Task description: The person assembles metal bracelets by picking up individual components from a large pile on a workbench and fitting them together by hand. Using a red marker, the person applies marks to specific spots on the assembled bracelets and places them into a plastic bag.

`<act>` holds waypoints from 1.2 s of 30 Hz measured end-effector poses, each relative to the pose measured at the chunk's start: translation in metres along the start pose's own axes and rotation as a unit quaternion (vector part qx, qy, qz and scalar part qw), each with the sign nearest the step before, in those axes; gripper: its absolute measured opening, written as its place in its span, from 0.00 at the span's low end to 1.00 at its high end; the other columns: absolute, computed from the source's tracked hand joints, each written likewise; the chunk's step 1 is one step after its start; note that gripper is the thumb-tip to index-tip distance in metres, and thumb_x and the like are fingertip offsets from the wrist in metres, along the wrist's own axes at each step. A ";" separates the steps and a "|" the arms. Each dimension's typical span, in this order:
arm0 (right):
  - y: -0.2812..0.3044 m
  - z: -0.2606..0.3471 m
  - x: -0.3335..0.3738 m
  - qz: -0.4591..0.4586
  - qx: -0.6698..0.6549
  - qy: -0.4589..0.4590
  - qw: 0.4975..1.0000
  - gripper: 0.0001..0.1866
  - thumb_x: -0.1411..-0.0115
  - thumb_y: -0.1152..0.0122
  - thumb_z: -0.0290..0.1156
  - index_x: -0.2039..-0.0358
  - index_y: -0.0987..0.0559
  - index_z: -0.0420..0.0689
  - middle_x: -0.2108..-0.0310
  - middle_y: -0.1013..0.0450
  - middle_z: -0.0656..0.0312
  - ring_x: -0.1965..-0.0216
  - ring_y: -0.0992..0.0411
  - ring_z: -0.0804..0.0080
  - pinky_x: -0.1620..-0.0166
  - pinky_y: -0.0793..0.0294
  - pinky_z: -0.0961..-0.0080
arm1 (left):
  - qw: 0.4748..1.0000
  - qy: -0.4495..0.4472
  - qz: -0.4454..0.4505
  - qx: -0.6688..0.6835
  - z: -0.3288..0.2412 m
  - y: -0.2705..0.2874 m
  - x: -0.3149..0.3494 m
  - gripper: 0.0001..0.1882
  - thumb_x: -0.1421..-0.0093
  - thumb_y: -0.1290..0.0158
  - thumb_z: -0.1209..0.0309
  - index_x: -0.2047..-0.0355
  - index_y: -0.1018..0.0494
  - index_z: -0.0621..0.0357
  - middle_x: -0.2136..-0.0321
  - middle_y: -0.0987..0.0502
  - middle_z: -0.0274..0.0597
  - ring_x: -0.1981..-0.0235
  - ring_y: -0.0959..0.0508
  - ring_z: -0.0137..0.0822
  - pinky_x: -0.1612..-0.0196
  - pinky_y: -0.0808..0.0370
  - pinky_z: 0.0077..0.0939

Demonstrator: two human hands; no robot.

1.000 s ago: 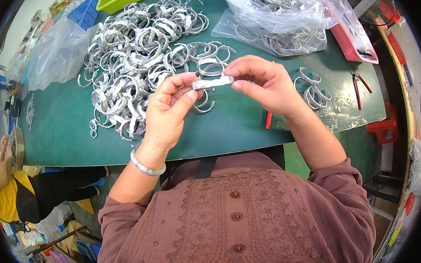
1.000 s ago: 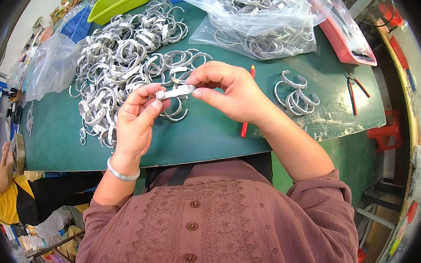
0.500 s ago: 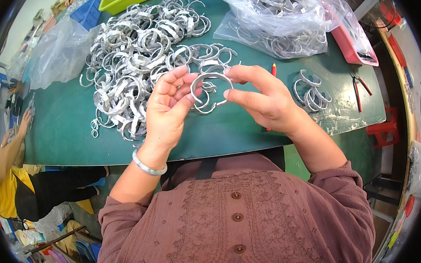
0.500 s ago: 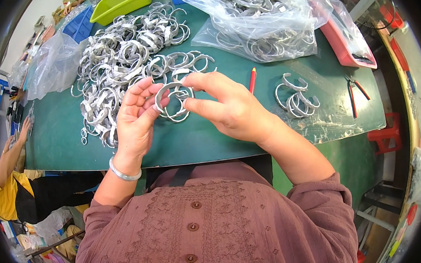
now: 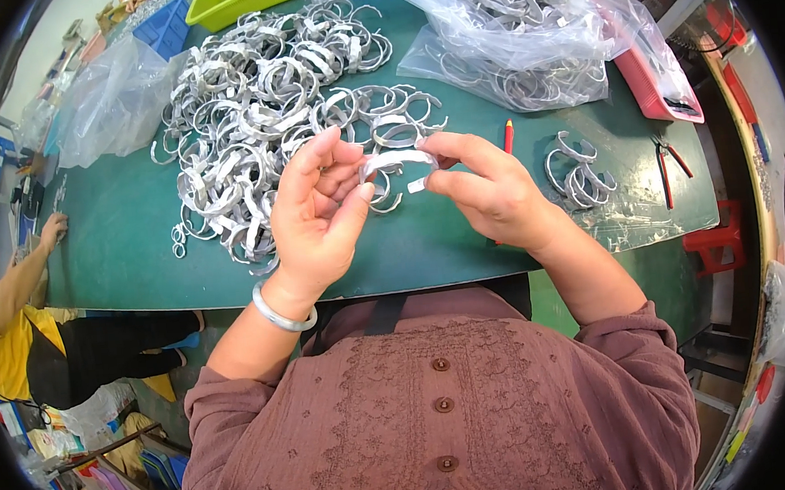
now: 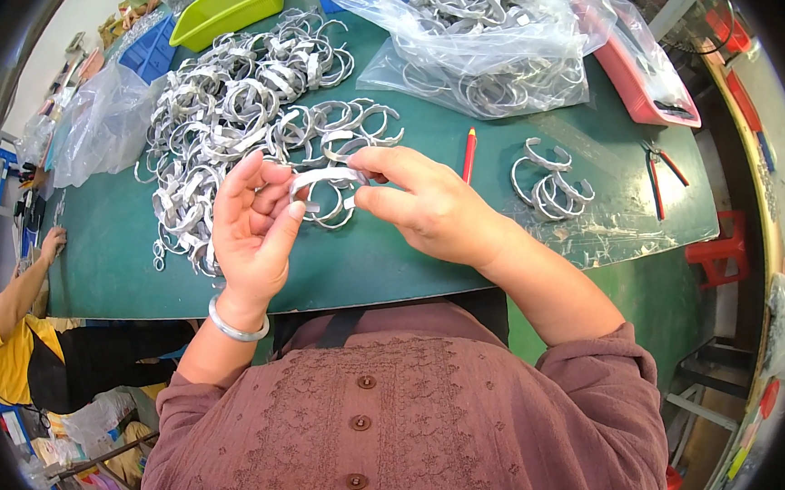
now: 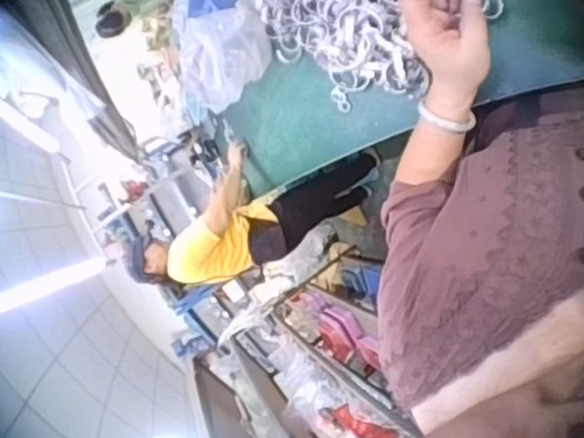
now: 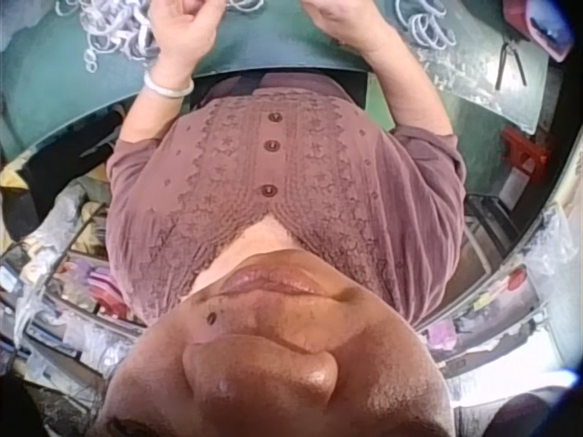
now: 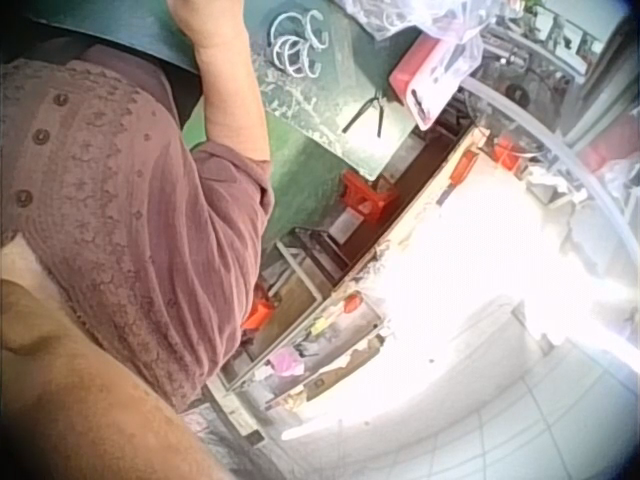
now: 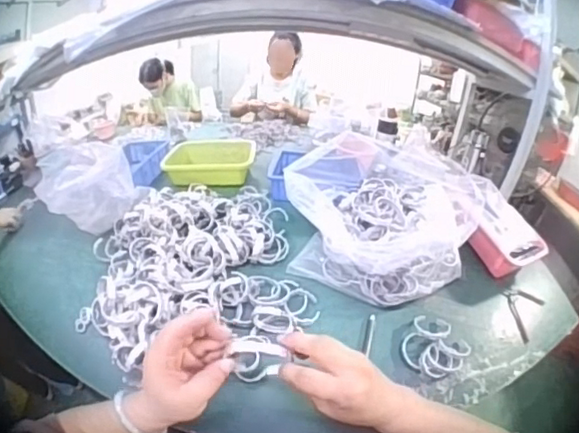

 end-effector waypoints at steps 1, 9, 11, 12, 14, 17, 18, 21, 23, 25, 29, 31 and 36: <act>0.000 -0.001 0.001 0.002 0.008 0.005 1.000 0.10 0.59 0.45 0.18 0.71 0.27 0.38 0.60 0.33 0.51 0.62 0.31 0.56 0.61 0.30 0.70 | 0.999 -0.028 0.014 -0.014 0.000 0.000 0.001 0.30 0.50 0.54 0.89 0.47 0.47 0.63 0.58 0.35 0.46 0.56 0.28 0.36 0.54 0.30 0.26; 0.003 0.002 -0.001 -0.004 0.029 0.038 0.999 0.11 0.59 0.45 0.18 0.70 0.27 0.37 0.61 0.33 0.51 0.64 0.31 0.57 0.62 0.29 0.70 | 0.992 -0.099 0.048 -0.054 -0.003 0.000 0.003 0.33 0.50 0.54 0.90 0.44 0.50 0.60 0.58 0.35 0.47 0.56 0.29 0.37 0.54 0.30 0.26; 0.005 0.004 -0.002 -0.006 0.035 0.039 0.999 0.11 0.58 0.45 0.18 0.70 0.27 0.37 0.62 0.33 0.52 0.64 0.31 0.58 0.63 0.29 0.71 | 0.993 -0.093 0.051 -0.050 -0.004 -0.001 0.003 0.33 0.50 0.54 0.90 0.44 0.51 0.60 0.57 0.35 0.47 0.55 0.29 0.37 0.54 0.30 0.26; 0.006 0.004 -0.002 0.000 0.032 0.038 0.999 0.11 0.58 0.45 0.18 0.70 0.27 0.37 0.62 0.32 0.52 0.64 0.31 0.58 0.63 0.29 0.71 | 0.994 -0.088 0.054 -0.042 -0.003 -0.001 0.003 0.33 0.50 0.54 0.90 0.44 0.51 0.61 0.57 0.36 0.47 0.55 0.29 0.37 0.53 0.31 0.26; 0.010 0.004 -0.002 0.012 0.026 0.035 0.999 0.11 0.58 0.45 0.18 0.70 0.27 0.37 0.62 0.32 0.52 0.64 0.31 0.58 0.63 0.29 0.71 | 0.996 -0.071 0.047 -0.038 -0.004 -0.002 0.003 0.32 0.50 0.54 0.89 0.45 0.50 0.62 0.57 0.36 0.48 0.54 0.30 0.38 0.52 0.31 0.27; 0.025 0.004 -0.009 0.001 0.045 0.028 0.999 0.11 0.58 0.46 0.18 0.69 0.27 0.38 0.63 0.32 0.53 0.64 0.31 0.58 0.63 0.29 0.71 | 0.997 -0.047 0.026 -0.047 -0.005 -0.003 0.001 0.30 0.50 0.54 0.89 0.46 0.47 0.65 0.56 0.36 0.48 0.54 0.30 0.40 0.51 0.31 0.29; 0.031 -0.002 -0.011 -0.025 0.066 0.027 0.997 0.12 0.58 0.47 0.17 0.69 0.27 0.38 0.64 0.32 0.52 0.64 0.30 0.57 0.63 0.28 0.71 | 0.997 -0.042 0.019 -0.054 -0.005 0.000 0.002 0.30 0.50 0.54 0.88 0.46 0.47 0.65 0.56 0.36 0.48 0.54 0.30 0.39 0.51 0.31 0.29; 0.068 -0.018 -0.026 -0.121 0.192 0.004 0.974 0.13 0.57 0.47 0.15 0.68 0.25 0.41 0.65 0.29 0.55 0.62 0.29 0.60 0.62 0.28 0.73 | 0.996 -0.037 -0.005 -0.082 -0.002 0.007 0.004 0.26 0.49 0.55 0.87 0.48 0.44 0.66 0.56 0.35 0.46 0.55 0.30 0.37 0.52 0.31 0.28; 0.101 -0.037 -0.044 -0.180 0.202 -0.017 0.963 0.12 0.56 0.46 0.15 0.69 0.25 0.41 0.68 0.28 0.57 0.67 0.29 0.64 0.65 0.29 0.76 | 0.994 -0.030 -0.005 -0.101 -0.001 0.011 0.005 0.24 0.47 0.56 0.86 0.48 0.44 0.66 0.56 0.34 0.45 0.54 0.30 0.36 0.50 0.33 0.27; 0.129 -0.067 -0.048 -0.189 0.197 -0.127 0.953 0.14 0.54 0.44 0.21 0.63 0.25 0.43 0.67 0.28 0.57 0.71 0.29 0.69 0.66 0.30 0.78 | 0.993 -0.011 -0.017 -0.112 0.001 0.012 0.007 0.22 0.46 0.56 0.84 0.49 0.42 0.66 0.57 0.33 0.45 0.56 0.30 0.33 0.52 0.32 0.25; 0.140 -0.075 -0.057 -0.119 0.384 -0.158 0.902 0.16 0.49 0.46 0.25 0.57 0.27 0.47 0.56 0.33 0.55 0.55 0.33 0.64 0.57 0.33 0.75 | 0.991 0.037 -0.039 -0.121 0.002 0.017 0.012 0.19 0.45 0.55 0.82 0.52 0.40 0.67 0.58 0.33 0.43 0.59 0.29 0.31 0.55 0.31 0.22; 0.125 -0.074 -0.056 -0.126 0.345 -0.086 0.926 0.16 0.51 0.43 0.27 0.59 0.26 0.46 0.56 0.33 0.54 0.53 0.35 0.57 0.53 0.35 0.70 | 0.990 0.049 -0.036 -0.130 0.002 0.018 0.014 0.19 0.45 0.55 0.82 0.52 0.39 0.67 0.59 0.33 0.42 0.59 0.29 0.30 0.55 0.31 0.21; 0.042 -0.056 -0.043 -0.006 0.179 -0.066 0.982 0.13 0.53 0.42 0.28 0.64 0.26 0.43 0.61 0.32 0.55 0.58 0.34 0.57 0.54 0.36 0.67 | 0.986 0.068 -0.036 -0.147 0.005 0.018 0.015 0.17 0.45 0.56 0.82 0.53 0.38 0.67 0.62 0.32 0.41 0.64 0.28 0.28 0.61 0.29 0.19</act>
Point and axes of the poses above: each hand's wrist, its own x-axis away from the middle knuckle, its own y-axis out of the back of the hand, z = x × y, the point moved 2 cm from there along -x, towards the middle knuckle
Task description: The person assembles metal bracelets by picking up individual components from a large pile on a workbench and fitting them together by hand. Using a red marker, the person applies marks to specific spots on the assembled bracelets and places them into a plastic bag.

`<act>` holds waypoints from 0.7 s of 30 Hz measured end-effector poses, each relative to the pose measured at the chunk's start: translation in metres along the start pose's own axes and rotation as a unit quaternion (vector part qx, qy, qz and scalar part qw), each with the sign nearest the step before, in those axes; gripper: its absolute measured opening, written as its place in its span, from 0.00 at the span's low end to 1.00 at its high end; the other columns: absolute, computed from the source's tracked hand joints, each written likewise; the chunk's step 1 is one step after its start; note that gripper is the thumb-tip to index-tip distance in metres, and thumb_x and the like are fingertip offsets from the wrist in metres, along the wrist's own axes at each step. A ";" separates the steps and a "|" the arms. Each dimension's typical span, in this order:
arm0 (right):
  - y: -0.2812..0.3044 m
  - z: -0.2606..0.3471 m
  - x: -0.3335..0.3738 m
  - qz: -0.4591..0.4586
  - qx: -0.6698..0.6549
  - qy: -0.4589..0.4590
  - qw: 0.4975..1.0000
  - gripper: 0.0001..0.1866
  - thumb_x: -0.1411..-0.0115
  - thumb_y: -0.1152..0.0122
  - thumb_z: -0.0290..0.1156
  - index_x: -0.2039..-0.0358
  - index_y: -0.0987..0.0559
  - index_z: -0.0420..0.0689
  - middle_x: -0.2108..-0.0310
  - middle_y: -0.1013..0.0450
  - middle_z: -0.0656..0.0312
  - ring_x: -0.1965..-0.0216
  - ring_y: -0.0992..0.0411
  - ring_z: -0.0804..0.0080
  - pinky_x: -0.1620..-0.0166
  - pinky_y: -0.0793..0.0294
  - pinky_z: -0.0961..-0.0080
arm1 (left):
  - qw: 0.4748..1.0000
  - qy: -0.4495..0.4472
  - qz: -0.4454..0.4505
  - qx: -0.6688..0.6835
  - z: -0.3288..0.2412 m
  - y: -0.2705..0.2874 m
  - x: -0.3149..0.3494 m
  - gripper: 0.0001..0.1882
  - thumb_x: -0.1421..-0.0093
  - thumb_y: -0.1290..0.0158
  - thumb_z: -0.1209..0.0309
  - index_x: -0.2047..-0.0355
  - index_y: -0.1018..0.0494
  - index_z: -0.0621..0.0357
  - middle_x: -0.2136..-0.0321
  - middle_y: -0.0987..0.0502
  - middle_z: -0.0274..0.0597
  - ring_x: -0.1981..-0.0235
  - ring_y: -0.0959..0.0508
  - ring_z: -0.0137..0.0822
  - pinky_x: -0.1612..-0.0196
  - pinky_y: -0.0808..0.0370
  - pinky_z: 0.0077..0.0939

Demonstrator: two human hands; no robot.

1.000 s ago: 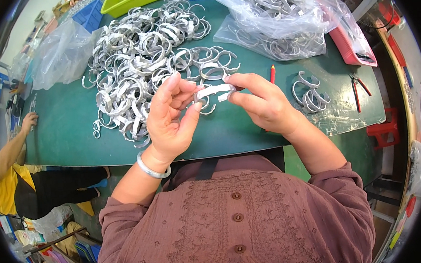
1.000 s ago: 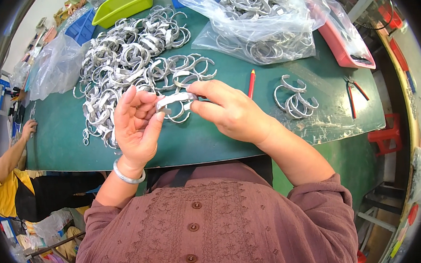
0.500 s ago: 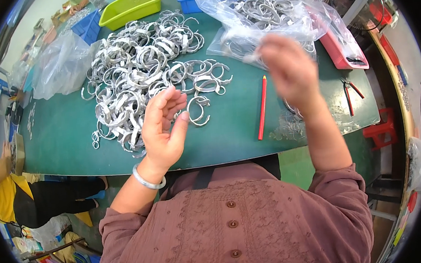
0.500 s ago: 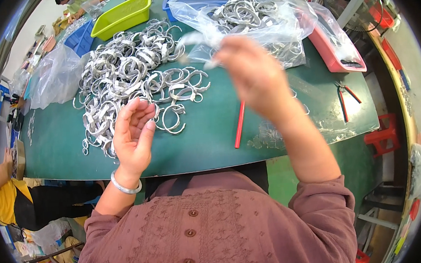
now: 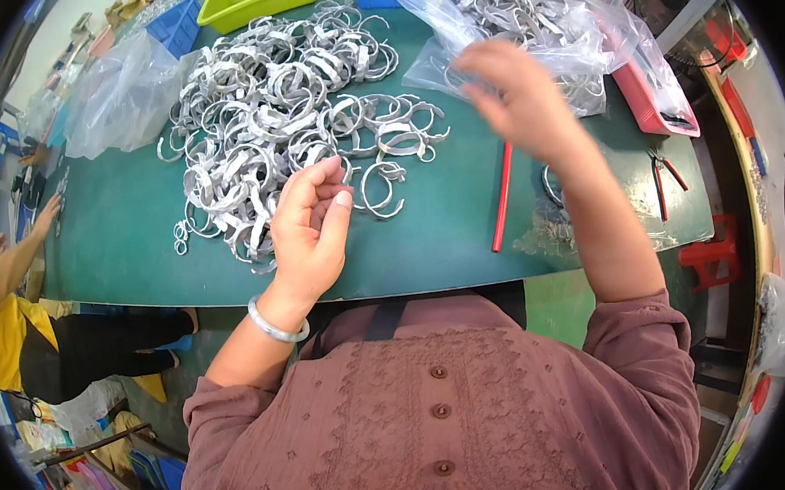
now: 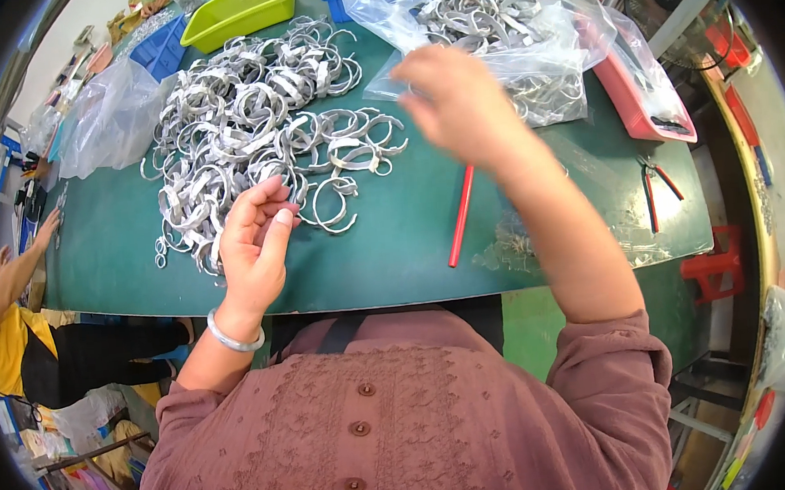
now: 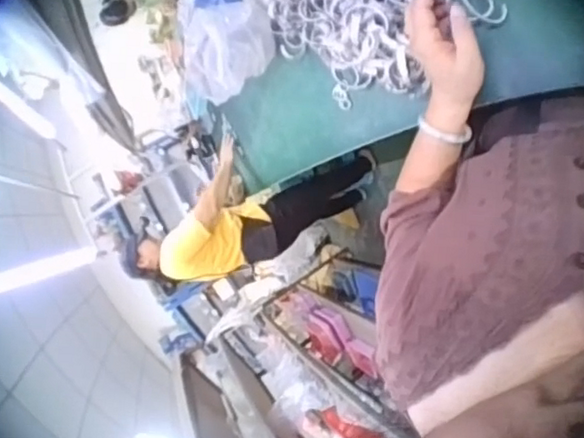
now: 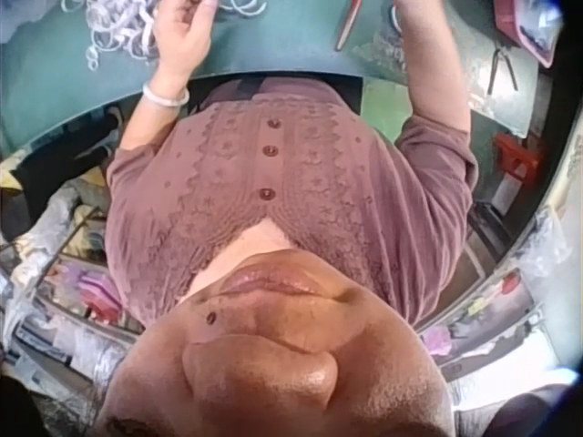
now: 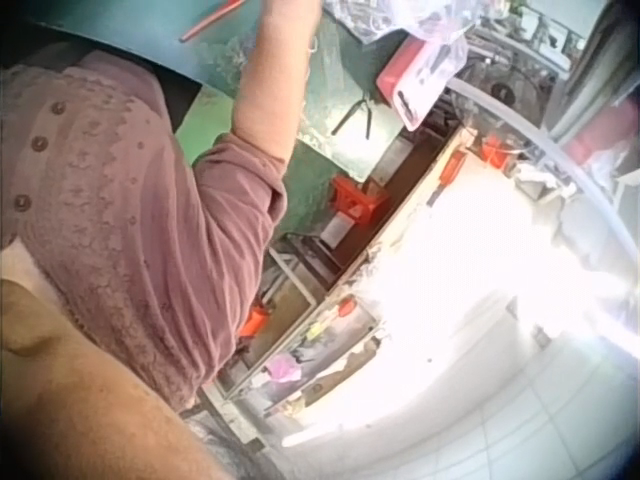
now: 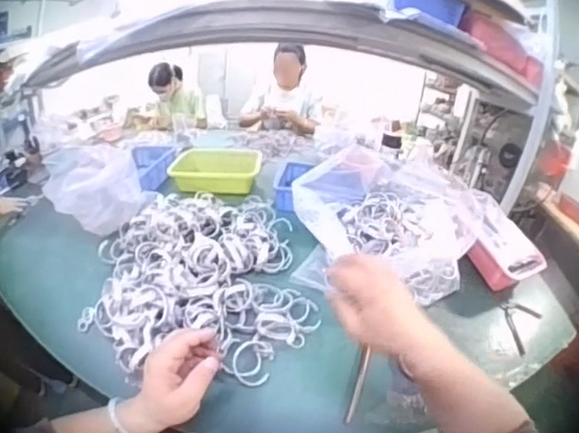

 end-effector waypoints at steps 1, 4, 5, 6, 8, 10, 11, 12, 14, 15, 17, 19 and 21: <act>-0.015 0.008 0.002 0.026 -0.001 0.027 0.999 0.11 0.54 0.43 0.28 0.67 0.26 0.42 0.66 0.31 0.55 0.61 0.34 0.57 0.56 0.36 0.65 | 1.000 0.005 0.001 -0.005 -0.001 0.000 0.000 0.17 0.45 0.56 0.82 0.53 0.37 0.67 0.62 0.31 0.41 0.65 0.28 0.27 0.62 0.29 0.18; -0.039 0.043 0.010 0.052 -0.027 0.074 0.996 0.07 0.54 0.44 0.29 0.72 0.26 0.44 0.72 0.32 0.58 0.67 0.34 0.60 0.63 0.37 0.66 | 1.000 0.020 0.001 -0.019 0.002 0.001 0.001 0.16 0.45 0.57 0.82 0.54 0.36 0.66 0.64 0.31 0.40 0.68 0.29 0.25 0.66 0.29 0.16; -0.046 0.053 0.012 0.063 -0.035 0.087 0.994 0.06 0.54 0.44 0.30 0.74 0.26 0.44 0.74 0.32 0.59 0.68 0.34 0.61 0.65 0.38 0.67 | 0.999 0.025 -0.001 -0.024 0.004 0.001 0.003 0.16 0.45 0.57 0.82 0.54 0.36 0.66 0.64 0.31 0.40 0.69 0.29 0.24 0.67 0.30 0.15; -0.052 0.064 0.014 0.137 -0.051 0.078 0.986 0.06 0.54 0.44 0.33 0.77 0.27 0.44 0.76 0.32 0.60 0.69 0.33 0.62 0.65 0.37 0.67 | 0.999 0.028 -0.001 -0.028 0.005 0.001 0.004 0.16 0.45 0.57 0.82 0.54 0.36 0.66 0.64 0.31 0.40 0.69 0.29 0.23 0.67 0.30 0.15; -0.062 0.078 0.023 0.198 -0.060 0.070 0.976 0.08 0.53 0.43 0.35 0.80 0.27 0.44 0.77 0.31 0.60 0.70 0.31 0.63 0.66 0.37 0.67 | 0.999 0.033 0.001 -0.038 0.006 0.002 0.004 0.16 0.45 0.56 0.81 0.54 0.35 0.65 0.65 0.31 0.39 0.71 0.29 0.23 0.69 0.30 0.14; -0.070 0.085 0.031 0.232 -0.053 0.060 0.969 0.08 0.54 0.44 0.34 0.82 0.28 0.44 0.79 0.30 0.59 0.71 0.30 0.63 0.67 0.35 0.69 | 0.998 0.036 0.007 -0.042 0.005 0.002 0.004 0.16 0.45 0.56 0.81 0.54 0.35 0.65 0.65 0.31 0.38 0.71 0.29 0.22 0.69 0.30 0.14; -0.072 0.085 0.032 0.237 -0.047 0.054 0.969 0.07 0.54 0.44 0.33 0.82 0.28 0.44 0.80 0.30 0.59 0.72 0.30 0.63 0.68 0.35 0.68 | 0.998 0.038 0.010 -0.044 0.005 0.001 0.004 0.16 0.45 0.56 0.81 0.54 0.35 0.64 0.66 0.31 0.38 0.72 0.29 0.22 0.70 0.30 0.14; -0.074 0.084 0.032 0.242 -0.042 0.050 0.968 0.06 0.54 0.44 0.32 0.82 0.28 0.44 0.80 0.30 0.59 0.73 0.30 0.63 0.69 0.35 0.68 | 0.998 0.039 0.011 -0.045 0.004 0.002 0.004 0.16 0.45 0.56 0.81 0.54 0.35 0.64 0.66 0.31 0.38 0.72 0.29 0.22 0.70 0.30 0.13; -0.074 0.083 0.032 0.236 -0.046 0.043 0.970 0.04 0.55 0.45 0.29 0.82 0.28 0.44 0.81 0.30 0.59 0.74 0.30 0.62 0.70 0.34 0.68 | 0.998 0.042 0.014 -0.047 0.003 0.002 0.005 0.16 0.45 0.56 0.81 0.54 0.35 0.64 0.66 0.31 0.37 0.72 0.28 0.22 0.70 0.30 0.13; -0.071 0.082 0.031 0.224 -0.054 0.041 0.972 0.03 0.55 0.45 0.28 0.82 0.28 0.44 0.81 0.30 0.59 0.75 0.30 0.61 0.71 0.34 0.67 | 0.998 0.044 0.015 -0.045 0.003 0.002 0.005 0.17 0.45 0.56 0.81 0.54 0.35 0.64 0.66 0.31 0.37 0.72 0.28 0.22 0.70 0.30 0.13; -0.065 0.080 0.031 0.188 -0.078 0.034 0.978 0.03 0.56 0.46 0.27 0.82 0.29 0.43 0.81 0.31 0.59 0.75 0.30 0.60 0.72 0.34 0.66 | 0.998 0.048 0.017 -0.043 0.003 0.003 0.006 0.17 0.45 0.56 0.81 0.54 0.35 0.64 0.66 0.31 0.37 0.72 0.28 0.22 0.70 0.30 0.13; -0.058 0.077 0.033 0.141 -0.107 0.022 0.984 0.03 0.55 0.46 0.26 0.82 0.29 0.42 0.81 0.31 0.60 0.76 0.31 0.58 0.72 0.34 0.64 | 0.998 0.063 0.021 -0.017 0.005 0.001 0.006 0.17 0.45 0.55 0.81 0.54 0.36 0.64 0.66 0.31 0.37 0.71 0.28 0.22 0.70 0.29 0.13; -0.052 0.075 0.034 0.100 -0.141 -0.008 0.985 0.03 0.54 0.45 0.26 0.80 0.28 0.41 0.81 0.30 0.60 0.77 0.31 0.62 0.72 0.34 0.68 | 0.996 0.087 0.027 0.008 0.006 -0.001 0.006 0.16 0.44 0.55 0.80 0.54 0.36 0.64 0.65 0.31 0.38 0.71 0.28 0.23 0.69 0.29 0.14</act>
Point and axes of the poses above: each hand's wrist, its own x-axis away from the middle knuckle, its own y-axis out of the back of the hand, z = x × y, the point moved 2 cm from there along -x, towards the middle knuckle
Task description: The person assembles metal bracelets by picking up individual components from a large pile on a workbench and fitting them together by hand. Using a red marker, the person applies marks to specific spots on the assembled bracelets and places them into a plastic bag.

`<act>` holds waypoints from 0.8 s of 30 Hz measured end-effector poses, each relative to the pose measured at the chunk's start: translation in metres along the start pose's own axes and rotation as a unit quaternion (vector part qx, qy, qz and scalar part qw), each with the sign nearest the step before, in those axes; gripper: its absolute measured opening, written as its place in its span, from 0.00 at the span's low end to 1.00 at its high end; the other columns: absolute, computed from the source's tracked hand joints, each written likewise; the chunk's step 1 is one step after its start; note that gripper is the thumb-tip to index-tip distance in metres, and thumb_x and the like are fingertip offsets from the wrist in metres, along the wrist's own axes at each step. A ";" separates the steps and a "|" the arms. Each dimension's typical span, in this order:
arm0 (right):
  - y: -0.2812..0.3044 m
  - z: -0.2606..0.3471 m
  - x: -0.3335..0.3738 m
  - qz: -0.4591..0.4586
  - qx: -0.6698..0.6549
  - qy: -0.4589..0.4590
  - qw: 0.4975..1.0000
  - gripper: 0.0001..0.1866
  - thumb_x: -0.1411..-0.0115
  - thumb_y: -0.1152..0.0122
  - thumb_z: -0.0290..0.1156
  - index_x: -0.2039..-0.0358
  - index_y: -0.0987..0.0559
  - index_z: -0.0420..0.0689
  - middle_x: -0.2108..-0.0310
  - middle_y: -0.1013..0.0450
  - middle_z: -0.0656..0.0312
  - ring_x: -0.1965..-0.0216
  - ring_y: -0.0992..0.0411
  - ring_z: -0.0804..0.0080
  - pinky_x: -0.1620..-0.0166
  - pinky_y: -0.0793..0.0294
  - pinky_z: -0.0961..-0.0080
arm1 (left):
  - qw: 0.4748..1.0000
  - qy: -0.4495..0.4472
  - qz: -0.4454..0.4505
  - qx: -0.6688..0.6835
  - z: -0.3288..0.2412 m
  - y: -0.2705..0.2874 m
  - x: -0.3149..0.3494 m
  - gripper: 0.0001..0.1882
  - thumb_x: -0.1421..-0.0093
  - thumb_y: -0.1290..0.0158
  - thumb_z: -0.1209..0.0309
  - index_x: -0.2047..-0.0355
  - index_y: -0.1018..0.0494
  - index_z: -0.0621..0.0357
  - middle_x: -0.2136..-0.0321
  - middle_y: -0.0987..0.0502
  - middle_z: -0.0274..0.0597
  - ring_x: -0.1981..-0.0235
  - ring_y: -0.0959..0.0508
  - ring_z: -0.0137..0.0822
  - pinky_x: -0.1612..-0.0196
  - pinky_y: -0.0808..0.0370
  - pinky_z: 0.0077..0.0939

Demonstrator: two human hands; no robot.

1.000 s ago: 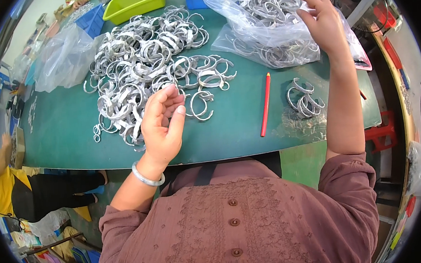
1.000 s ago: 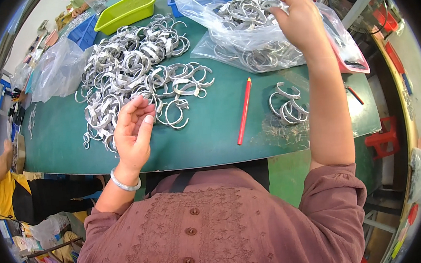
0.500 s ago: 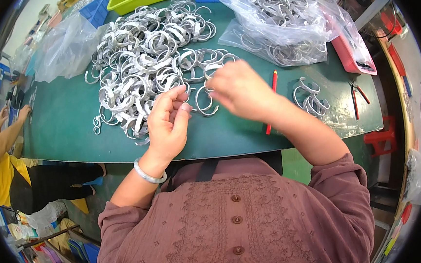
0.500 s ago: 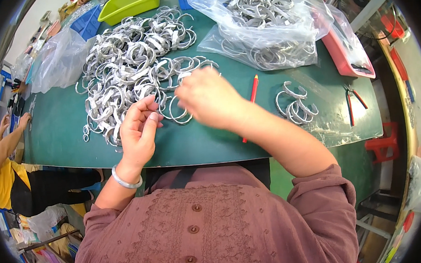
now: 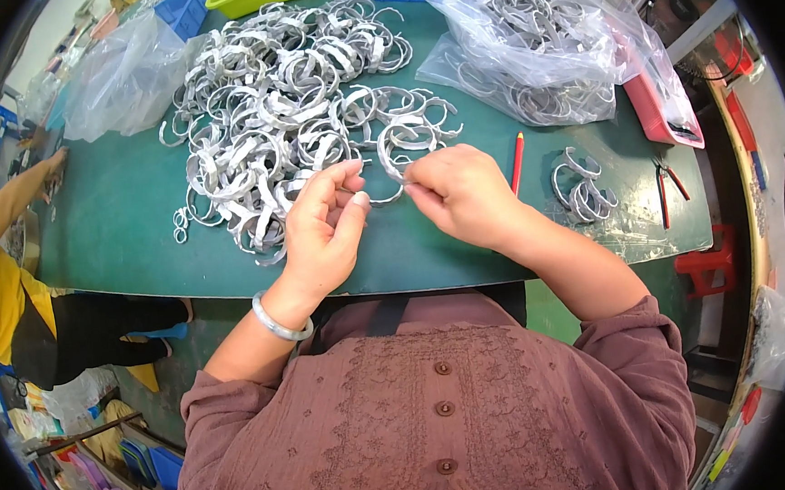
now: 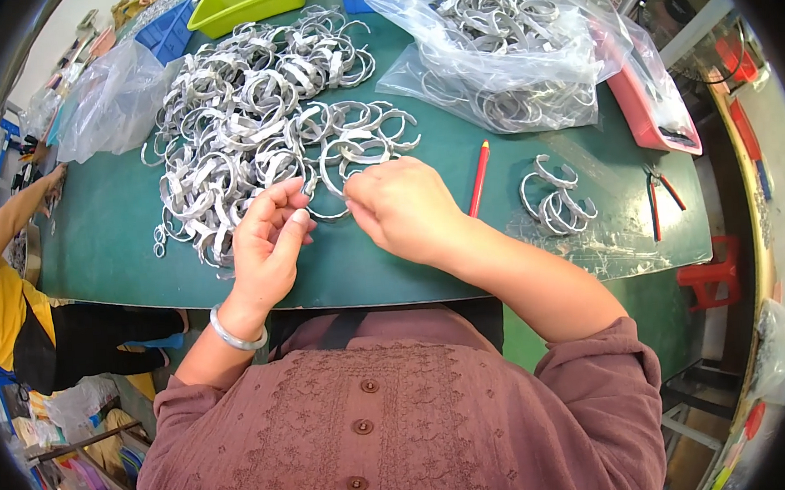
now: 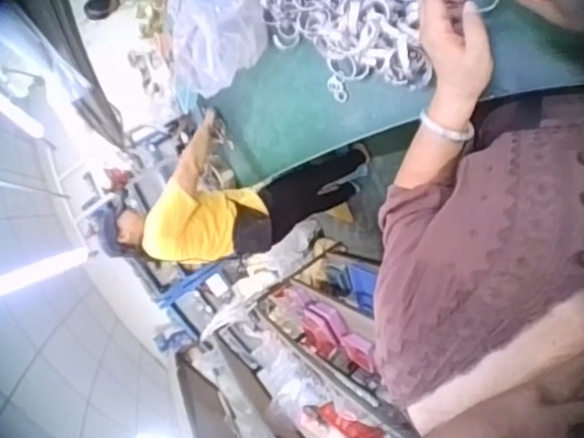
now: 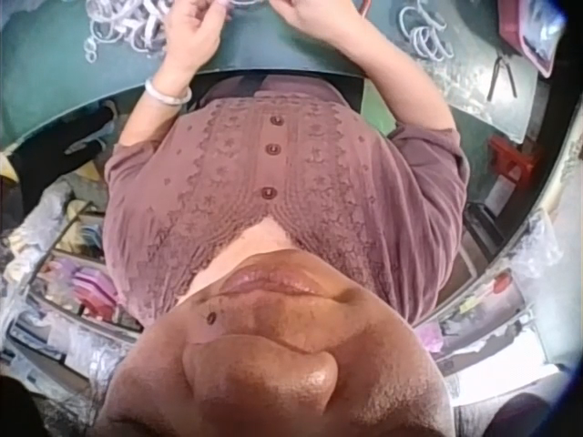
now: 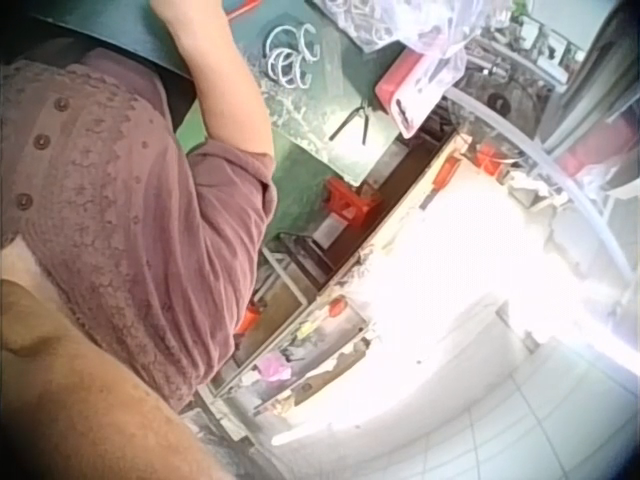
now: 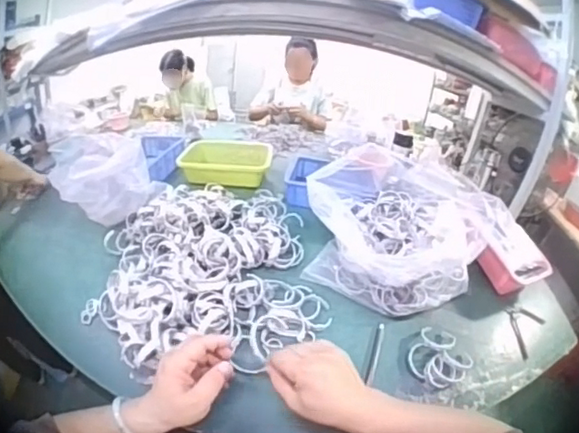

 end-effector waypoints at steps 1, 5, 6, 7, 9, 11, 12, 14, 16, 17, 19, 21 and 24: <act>0.003 0.001 0.000 -0.022 -0.019 -0.009 1.000 0.03 0.53 0.45 0.26 0.79 0.28 0.40 0.81 0.30 0.59 0.78 0.30 0.64 0.72 0.34 0.70 | 1.000 0.016 0.005 0.013 0.000 -0.002 0.000 0.16 0.44 0.55 0.79 0.54 0.36 0.64 0.65 0.31 0.38 0.70 0.28 0.23 0.69 0.29 0.14; 0.007 -0.002 0.008 -0.020 -0.334 -0.151 0.930 0.07 0.48 0.43 0.25 0.68 0.26 0.37 0.77 0.28 0.62 0.75 0.32 0.82 0.71 0.33 0.83 | 0.992 0.065 0.026 0.101 -0.003 -0.010 0.002 0.15 0.42 0.55 0.74 0.54 0.35 0.65 0.63 0.30 0.40 0.68 0.27 0.26 0.68 0.29 0.17; 0.006 -0.001 0.009 -0.021 -0.413 -0.166 0.895 0.07 0.48 0.43 0.24 0.68 0.26 0.37 0.76 0.28 0.62 0.74 0.31 0.81 0.70 0.33 0.83 | 0.988 0.074 0.046 0.128 -0.004 -0.012 0.001 0.14 0.41 0.55 0.73 0.55 0.35 0.65 0.64 0.29 0.40 0.68 0.27 0.26 0.67 0.29 0.18; 0.004 0.000 0.011 -0.022 -0.488 -0.180 0.853 0.07 0.47 0.44 0.24 0.68 0.26 0.37 0.75 0.28 0.62 0.73 0.30 0.80 0.69 0.32 0.83 | 0.982 0.084 0.066 0.155 -0.005 -0.014 0.000 0.14 0.41 0.55 0.71 0.56 0.34 0.64 0.64 0.29 0.40 0.68 0.27 0.27 0.67 0.28 0.19; 0.003 0.002 0.013 -0.015 -0.581 -0.196 0.790 0.06 0.47 0.45 0.23 0.67 0.27 0.36 0.74 0.27 0.62 0.71 0.29 0.79 0.66 0.30 0.82 | 0.969 0.104 0.091 0.204 -0.011 -0.018 -0.002 0.14 0.41 0.55 0.69 0.57 0.33 0.64 0.66 0.27 0.39 0.69 0.27 0.27 0.67 0.29 0.19; 0.003 0.003 0.015 0.000 -0.621 -0.201 0.758 0.06 0.46 0.46 0.23 0.67 0.27 0.35 0.72 0.27 0.61 0.69 0.29 0.77 0.64 0.30 0.82 | 0.955 0.124 0.102 0.249 -0.018 -0.023 -0.004 0.13 0.41 0.54 0.68 0.59 0.31 0.65 0.69 0.26 0.38 0.70 0.26 0.27 0.67 0.30 0.18; 0.002 0.003 0.016 0.002 -0.619 -0.195 0.761 0.06 0.46 0.46 0.22 0.66 0.27 0.36 0.71 0.27 0.61 0.68 0.29 0.77 0.63 0.30 0.82 | 0.952 0.126 0.090 0.263 -0.018 -0.025 -0.005 0.12 0.41 0.54 0.69 0.60 0.31 0.64 0.70 0.26 0.38 0.71 0.26 0.27 0.66 0.30 0.18; -0.001 0.003 0.018 0.005 -0.616 -0.184 0.766 0.06 0.46 0.47 0.22 0.66 0.27 0.36 0.71 0.27 0.61 0.67 0.28 0.77 0.62 0.30 0.82 | 0.945 0.131 0.068 0.291 -0.018 -0.027 -0.006 0.11 0.41 0.54 0.69 0.62 0.30 0.64 0.71 0.26 0.37 0.71 0.26 0.28 0.66 0.30 0.18; 0.001 0.004 0.018 0.028 -0.599 -0.194 0.777 0.07 0.46 0.47 0.21 0.65 0.27 0.36 0.69 0.28 0.61 0.67 0.29 0.78 0.61 0.30 0.82 | 0.946 0.125 0.062 0.294 -0.016 -0.026 -0.006 0.10 0.41 0.54 0.70 0.63 0.31 0.63 0.70 0.26 0.38 0.71 0.26 0.27 0.66 0.31 0.18; 0.003 0.005 0.018 0.039 -0.590 -0.199 0.782 0.07 0.46 0.47 0.21 0.65 0.27 0.37 0.69 0.28 0.62 0.67 0.29 0.79 0.61 0.31 0.82 | 0.946 0.122 0.060 0.295 -0.015 -0.026 -0.006 0.09 0.41 0.54 0.70 0.64 0.31 0.63 0.70 0.26 0.39 0.72 0.26 0.27 0.66 0.31 0.18; 0.009 0.002 0.017 0.044 -0.547 -0.183 0.816 0.09 0.46 0.47 0.21 0.63 0.28 0.37 0.68 0.28 0.63 0.66 0.30 0.80 0.60 0.32 0.83 | 0.949 0.113 0.040 0.290 -0.011 -0.025 -0.007 0.08 0.42 0.53 0.69 0.66 0.31 0.61 0.71 0.26 0.38 0.72 0.26 0.27 0.69 0.29 0.19; 0.014 -0.007 0.021 0.048 -0.521 -0.198 0.829 0.13 0.47 0.45 0.22 0.59 0.29 0.37 0.67 0.29 0.64 0.65 0.32 0.82 0.59 0.33 0.83 | 0.953 0.117 0.024 0.279 -0.013 -0.025 -0.008 0.07 0.43 0.51 0.69 0.69 0.31 0.59 0.74 0.26 0.38 0.74 0.26 0.27 0.73 0.29 0.19; 0.027 -0.012 0.020 0.018 -0.526 -0.220 0.822 0.15 0.47 0.45 0.25 0.57 0.30 0.37 0.68 0.29 0.64 0.66 0.32 0.82 0.60 0.33 0.84 | 0.961 0.147 0.027 0.232 -0.015 -0.022 -0.008 0.06 0.43 0.51 0.69 0.69 0.32 0.59 0.76 0.27 0.37 0.79 0.27 0.26 0.78 0.31 0.16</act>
Point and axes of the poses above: each hand's wrist, its own x-axis away from the middle knuckle, its own y-axis out of the back of the hand, z = x × y, the point moved 2 cm from there along -x, towards the middle knuckle
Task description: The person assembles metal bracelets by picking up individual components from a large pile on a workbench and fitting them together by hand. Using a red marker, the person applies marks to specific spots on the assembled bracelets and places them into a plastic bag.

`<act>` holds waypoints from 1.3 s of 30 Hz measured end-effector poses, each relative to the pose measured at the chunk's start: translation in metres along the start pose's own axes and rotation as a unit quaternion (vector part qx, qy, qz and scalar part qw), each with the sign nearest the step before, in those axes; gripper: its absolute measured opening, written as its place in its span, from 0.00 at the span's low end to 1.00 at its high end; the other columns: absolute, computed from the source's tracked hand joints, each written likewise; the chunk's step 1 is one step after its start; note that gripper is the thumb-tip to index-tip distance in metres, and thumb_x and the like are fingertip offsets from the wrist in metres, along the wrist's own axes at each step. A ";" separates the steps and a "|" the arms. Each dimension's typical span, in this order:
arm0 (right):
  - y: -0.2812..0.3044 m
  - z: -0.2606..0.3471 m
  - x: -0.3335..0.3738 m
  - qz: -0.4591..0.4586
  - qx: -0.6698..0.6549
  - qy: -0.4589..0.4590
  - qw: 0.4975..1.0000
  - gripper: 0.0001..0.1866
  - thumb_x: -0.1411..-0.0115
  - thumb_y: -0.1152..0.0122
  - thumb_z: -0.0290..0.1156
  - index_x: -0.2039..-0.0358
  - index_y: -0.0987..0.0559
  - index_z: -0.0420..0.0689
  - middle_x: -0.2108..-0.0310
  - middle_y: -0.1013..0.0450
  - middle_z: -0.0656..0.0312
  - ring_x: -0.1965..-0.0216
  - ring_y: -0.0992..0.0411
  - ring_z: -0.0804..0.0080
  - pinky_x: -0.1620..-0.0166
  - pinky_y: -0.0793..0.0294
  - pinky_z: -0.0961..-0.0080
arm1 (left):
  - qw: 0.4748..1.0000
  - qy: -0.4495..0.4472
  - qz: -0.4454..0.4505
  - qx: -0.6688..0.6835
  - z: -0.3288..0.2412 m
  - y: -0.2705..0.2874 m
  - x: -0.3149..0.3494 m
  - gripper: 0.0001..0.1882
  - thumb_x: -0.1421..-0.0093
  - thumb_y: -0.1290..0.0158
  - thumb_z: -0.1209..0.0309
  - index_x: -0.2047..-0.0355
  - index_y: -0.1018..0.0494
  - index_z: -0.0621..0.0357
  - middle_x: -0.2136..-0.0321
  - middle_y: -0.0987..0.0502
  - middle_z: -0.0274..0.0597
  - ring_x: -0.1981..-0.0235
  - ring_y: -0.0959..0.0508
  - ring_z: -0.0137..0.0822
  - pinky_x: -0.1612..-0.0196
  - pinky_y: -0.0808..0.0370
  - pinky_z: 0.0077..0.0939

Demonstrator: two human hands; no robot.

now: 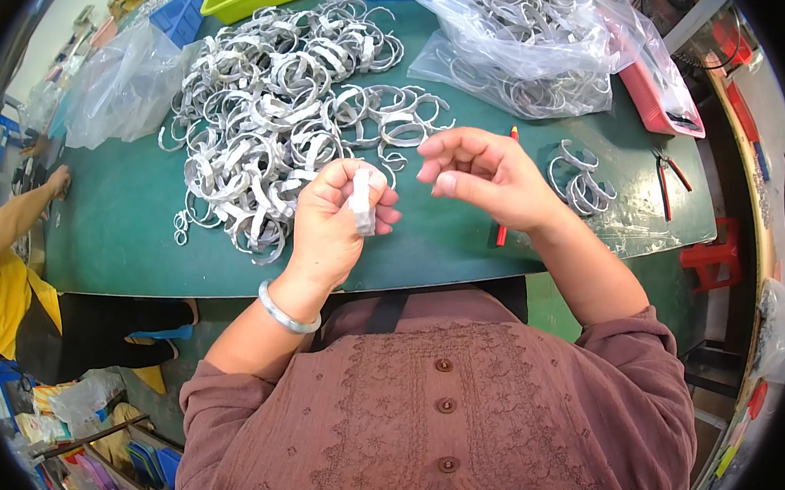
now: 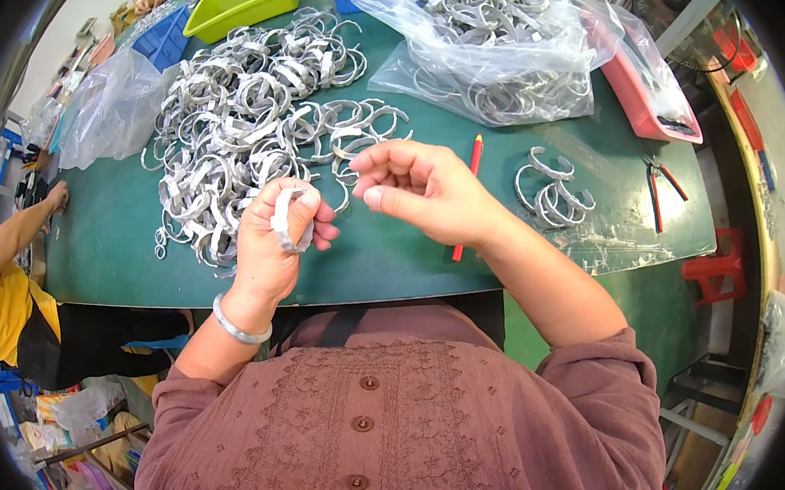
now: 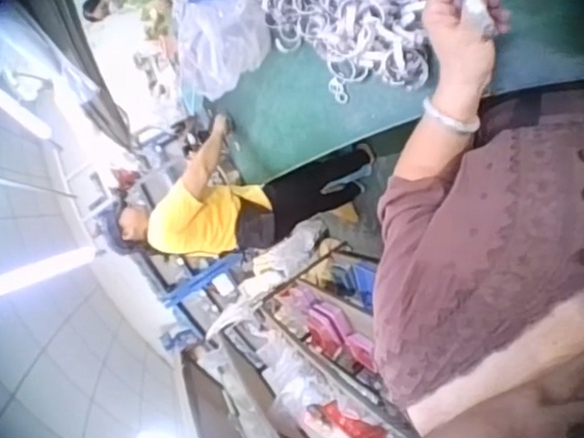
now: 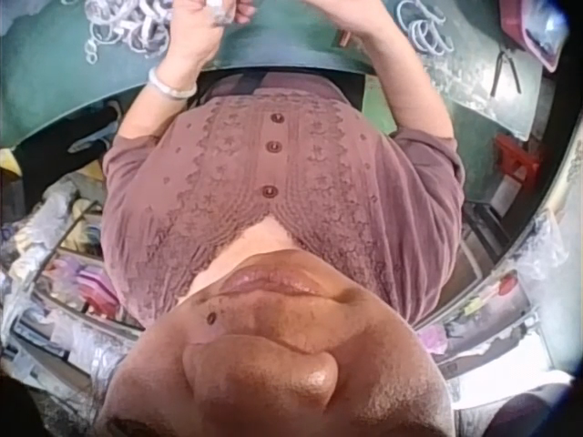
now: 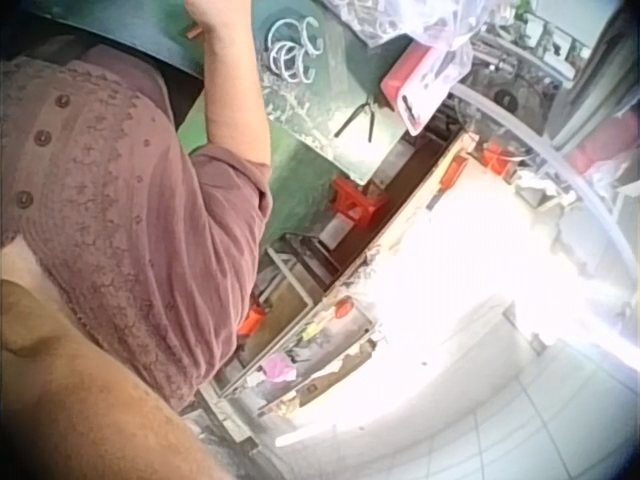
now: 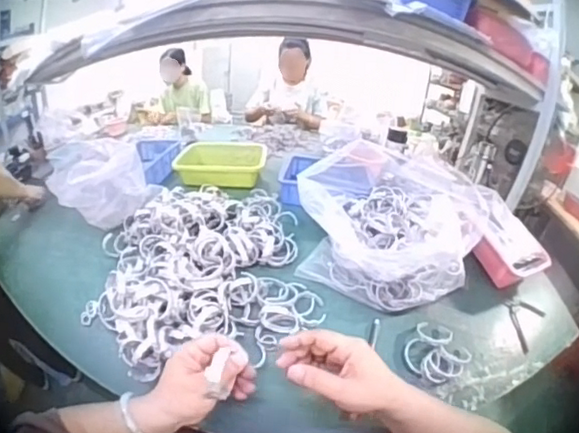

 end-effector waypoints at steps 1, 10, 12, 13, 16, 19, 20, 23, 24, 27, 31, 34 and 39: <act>0.000 0.002 0.000 0.004 -0.003 -0.001 1.000 0.15 0.47 0.45 0.25 0.57 0.30 0.37 0.68 0.30 0.65 0.66 0.32 0.82 0.62 0.33 0.84 | 1.000 -0.005 0.000 -0.014 0.000 0.001 0.000 0.06 0.43 0.52 0.70 0.69 0.32 0.59 0.77 0.27 0.37 0.81 0.28 0.25 0.79 0.31 0.15; -0.010 0.005 -0.005 0.019 0.044 -0.038 0.998 0.14 0.47 0.43 0.25 0.60 0.31 0.37 0.78 0.33 0.70 0.77 0.37 0.88 0.73 0.38 0.89 | 0.991 -0.017 -0.022 -0.128 -0.002 -0.005 0.000 0.08 0.43 0.52 0.72 0.64 0.32 0.61 0.78 0.27 0.33 0.85 0.31 0.19 0.83 0.35 0.09; -0.002 0.002 -0.009 0.001 0.042 -0.036 0.998 0.13 0.47 0.44 0.24 0.61 0.30 0.37 0.78 0.32 0.69 0.77 0.36 0.87 0.74 0.37 0.89 | 0.995 -0.005 0.011 -0.103 -0.002 -0.004 -0.001 0.11 0.43 0.51 0.72 0.60 0.33 0.61 0.75 0.26 0.35 0.82 0.29 0.21 0.80 0.33 0.12; 0.000 0.003 -0.010 -0.002 0.041 -0.042 0.998 0.13 0.47 0.44 0.24 0.61 0.30 0.37 0.78 0.32 0.69 0.77 0.35 0.87 0.74 0.36 0.88 | 0.996 -0.010 0.026 -0.089 -0.001 -0.004 0.000 0.13 0.44 0.51 0.72 0.59 0.34 0.62 0.73 0.27 0.36 0.80 0.28 0.23 0.78 0.32 0.13; 0.008 0.007 -0.015 -0.019 0.049 -0.067 0.996 0.12 0.47 0.45 0.26 0.62 0.29 0.37 0.77 0.30 0.67 0.77 0.33 0.85 0.74 0.35 0.87 | 0.996 -0.027 0.062 -0.053 0.001 -0.004 -0.002 0.17 0.44 0.52 0.75 0.53 0.37 0.63 0.67 0.28 0.39 0.72 0.27 0.26 0.71 0.30 0.17; 0.015 0.012 -0.018 -0.024 0.078 -0.093 0.992 0.12 0.46 0.47 0.29 0.62 0.28 0.39 0.75 0.28 0.64 0.78 0.32 0.83 0.74 0.34 0.87 | 0.997 -0.028 0.067 -0.028 0.000 -0.007 -0.005 0.17 0.43 0.54 0.76 0.53 0.38 0.65 0.67 0.28 0.39 0.71 0.27 0.27 0.70 0.30 0.17; 0.017 0.013 -0.020 -0.018 0.077 -0.092 0.993 0.11 0.46 0.47 0.29 0.62 0.28 0.39 0.75 0.28 0.64 0.78 0.32 0.82 0.74 0.34 0.87 | 0.997 -0.030 0.066 -0.028 -0.001 -0.008 -0.006 0.17 0.43 0.54 0.76 0.53 0.37 0.65 0.67 0.28 0.40 0.71 0.27 0.27 0.70 0.30 0.17; 0.024 0.012 -0.025 0.004 0.069 -0.096 0.993 0.11 0.46 0.47 0.28 0.63 0.28 0.38 0.75 0.28 0.64 0.79 0.32 0.82 0.75 0.34 0.86 | 0.997 -0.029 0.063 -0.029 0.000 -0.009 -0.008 0.15 0.43 0.54 0.76 0.54 0.37 0.65 0.68 0.28 0.40 0.72 0.27 0.27 0.70 0.30 0.17; 0.026 0.011 -0.026 0.013 0.066 -0.097 0.993 0.10 0.46 0.47 0.28 0.63 0.28 0.38 0.75 0.28 0.64 0.78 0.32 0.82 0.75 0.34 0.86 | 0.997 -0.027 0.062 -0.027 0.000 -0.010 -0.009 0.15 0.43 0.54 0.76 0.54 0.36 0.65 0.68 0.28 0.40 0.72 0.27 0.27 0.71 0.30 0.17; 0.031 0.008 -0.029 0.025 0.050 -0.104 0.993 0.10 0.46 0.47 0.27 0.64 0.28 0.37 0.76 0.28 0.63 0.79 0.31 0.81 0.75 0.33 0.85 | 0.998 -0.024 0.056 -0.020 -0.001 -0.013 -0.010 0.14 0.43 0.54 0.76 0.55 0.36 0.64 0.69 0.28 0.40 0.73 0.26 0.27 0.71 0.30 0.17; 0.035 -0.002 -0.028 0.015 0.008 -0.107 0.994 0.10 0.46 0.47 0.26 0.64 0.28 0.37 0.76 0.27 0.62 0.79 0.31 0.80 0.74 0.31 0.84 | 0.999 -0.023 0.045 -0.015 0.002 -0.015 -0.012 0.13 0.41 0.56 0.74 0.56 0.35 0.64 0.70 0.28 0.40 0.73 0.27 0.27 0.72 0.29 0.17; 0.038 -0.009 -0.025 0.005 -0.017 -0.106 0.994 0.10 0.47 0.46 0.26 0.64 0.28 0.37 0.76 0.27 0.61 0.79 0.31 0.80 0.74 0.30 0.84 | 0.998 -0.019 0.047 -0.021 0.008 -0.014 -0.015 0.13 0.41 0.56 0.74 0.56 0.35 0.63 0.71 0.28 0.40 0.73 0.27 0.26 0.72 0.30 0.16; 0.042 -0.016 -0.022 0.008 -0.033 -0.104 0.994 0.10 0.47 0.45 0.27 0.64 0.28 0.37 0.76 0.27 0.61 0.78 0.30 0.79 0.73 0.30 0.83 | 0.999 -0.013 0.047 -0.025 0.012 -0.014 -0.018 0.12 0.42 0.56 0.75 0.57 0.34 0.63 0.71 0.27 0.39 0.75 0.27 0.26 0.73 0.30 0.16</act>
Point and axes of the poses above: each hand's wrist, its own x-axis away from the middle knuckle, its own y-axis out of the back of the hand, z = x × y, the point moved 2 cm from there along -x, towards the middle knuckle
